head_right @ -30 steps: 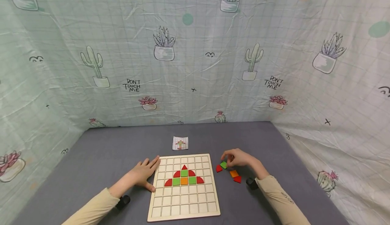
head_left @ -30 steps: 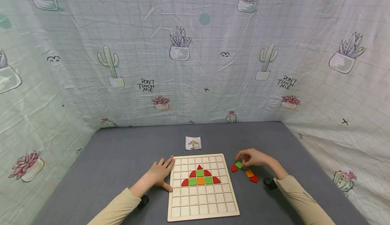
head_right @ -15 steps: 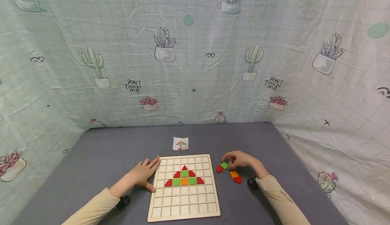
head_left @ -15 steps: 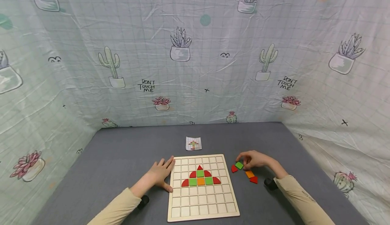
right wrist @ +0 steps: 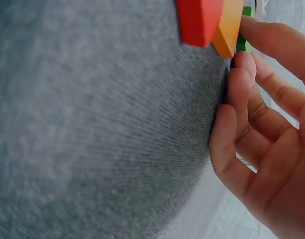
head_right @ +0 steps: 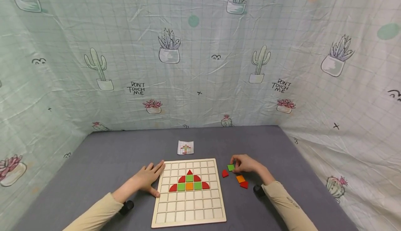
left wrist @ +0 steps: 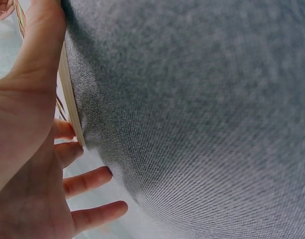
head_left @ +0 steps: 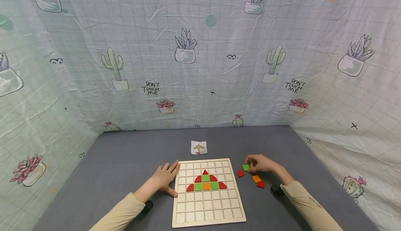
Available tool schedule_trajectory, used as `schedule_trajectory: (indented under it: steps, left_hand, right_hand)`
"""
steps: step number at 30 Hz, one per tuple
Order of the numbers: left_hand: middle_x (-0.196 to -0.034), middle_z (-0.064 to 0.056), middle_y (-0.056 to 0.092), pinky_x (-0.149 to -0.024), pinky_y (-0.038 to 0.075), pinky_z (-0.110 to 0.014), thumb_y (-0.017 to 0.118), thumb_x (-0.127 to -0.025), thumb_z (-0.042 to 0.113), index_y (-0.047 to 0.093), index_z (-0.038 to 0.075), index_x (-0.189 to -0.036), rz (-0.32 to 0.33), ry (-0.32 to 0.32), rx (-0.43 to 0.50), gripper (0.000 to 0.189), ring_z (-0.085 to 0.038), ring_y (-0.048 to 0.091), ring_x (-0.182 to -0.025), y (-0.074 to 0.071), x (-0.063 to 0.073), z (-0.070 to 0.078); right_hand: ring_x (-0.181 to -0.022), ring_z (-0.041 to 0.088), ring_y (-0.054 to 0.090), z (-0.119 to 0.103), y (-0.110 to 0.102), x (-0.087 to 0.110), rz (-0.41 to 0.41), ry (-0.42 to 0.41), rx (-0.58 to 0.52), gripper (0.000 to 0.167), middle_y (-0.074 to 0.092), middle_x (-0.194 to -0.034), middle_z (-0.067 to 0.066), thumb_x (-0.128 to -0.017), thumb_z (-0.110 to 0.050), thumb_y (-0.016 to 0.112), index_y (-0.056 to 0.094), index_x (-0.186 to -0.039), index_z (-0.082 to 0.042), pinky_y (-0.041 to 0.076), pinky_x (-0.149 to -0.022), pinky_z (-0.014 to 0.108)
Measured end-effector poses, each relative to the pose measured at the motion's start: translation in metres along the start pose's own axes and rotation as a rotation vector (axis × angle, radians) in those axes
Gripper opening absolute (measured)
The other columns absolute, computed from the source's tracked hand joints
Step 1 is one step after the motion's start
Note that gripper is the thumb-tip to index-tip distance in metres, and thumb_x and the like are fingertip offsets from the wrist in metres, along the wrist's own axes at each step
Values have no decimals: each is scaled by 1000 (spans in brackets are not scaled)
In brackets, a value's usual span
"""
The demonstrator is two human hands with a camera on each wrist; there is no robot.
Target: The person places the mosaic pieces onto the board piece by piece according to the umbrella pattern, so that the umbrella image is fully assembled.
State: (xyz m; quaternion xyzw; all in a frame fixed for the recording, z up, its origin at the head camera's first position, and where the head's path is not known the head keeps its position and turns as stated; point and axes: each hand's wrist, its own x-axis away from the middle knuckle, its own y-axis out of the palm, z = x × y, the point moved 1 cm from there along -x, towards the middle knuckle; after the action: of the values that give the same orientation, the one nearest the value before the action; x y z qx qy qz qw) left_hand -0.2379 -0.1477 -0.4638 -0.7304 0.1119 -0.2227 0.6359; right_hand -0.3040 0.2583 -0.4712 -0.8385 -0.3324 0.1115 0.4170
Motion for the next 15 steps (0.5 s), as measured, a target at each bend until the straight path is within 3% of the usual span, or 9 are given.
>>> schedule_trajectory:
  steps: [15]
  left_hand:
    - [-146,-10,26,-94,34,-51,66,-54,68,28,5,-140,-6,-4,2,113,-35,34,-126,-1,1,1]
  right_hand:
    - [-54,4,48,1,-1,0,25,12,-70,20,59,-69,6,-78,-6,63,55,-96,-1,41,-51,22]
